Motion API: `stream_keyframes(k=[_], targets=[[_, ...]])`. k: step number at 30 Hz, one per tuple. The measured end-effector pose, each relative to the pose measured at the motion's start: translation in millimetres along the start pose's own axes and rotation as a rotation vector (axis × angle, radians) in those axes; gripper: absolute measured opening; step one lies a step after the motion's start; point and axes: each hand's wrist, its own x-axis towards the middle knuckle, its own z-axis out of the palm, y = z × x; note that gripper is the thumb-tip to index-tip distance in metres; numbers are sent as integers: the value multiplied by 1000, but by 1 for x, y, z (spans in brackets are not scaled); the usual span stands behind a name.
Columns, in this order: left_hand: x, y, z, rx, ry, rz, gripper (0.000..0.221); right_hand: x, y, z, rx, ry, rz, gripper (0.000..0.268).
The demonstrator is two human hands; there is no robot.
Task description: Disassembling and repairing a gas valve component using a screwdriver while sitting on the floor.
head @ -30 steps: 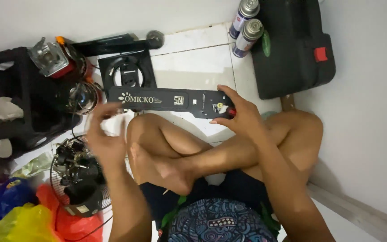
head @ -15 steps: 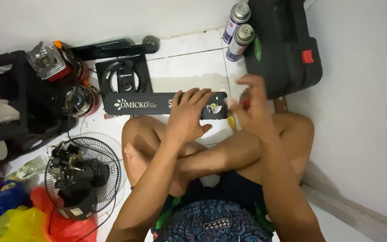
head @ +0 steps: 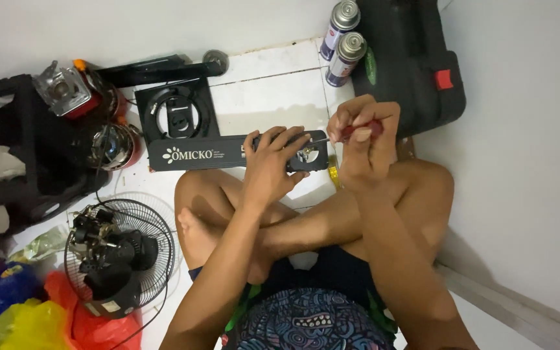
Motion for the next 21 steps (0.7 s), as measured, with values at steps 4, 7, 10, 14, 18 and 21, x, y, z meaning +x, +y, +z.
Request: stream_keyframes(k=[4, 7, 10, 14, 18, 21], targets=[[-5, -5, 5, -10, 53, 28, 67, -1, 5, 5, -99, -38, -48, 29], [-5, -5, 6, -28, 70, 34, 67, -2, 6, 3, -94, -32, -56, 28], [-4, -7, 10, -36, 73, 24, 68, 4, 3, 0, -131, -47, -51, 31], [-5, -6, 10, -41, 91, 34, 68, 3, 2, 0, -142, -77, -35, 29], [-5, -9, 12, -40, 102, 44, 72, 0, 7, 3, -116, -61, -40, 30], [-6, -9, 12, -32, 98, 51, 73, -1, 7, 2, -96, -58, -51, 30]])
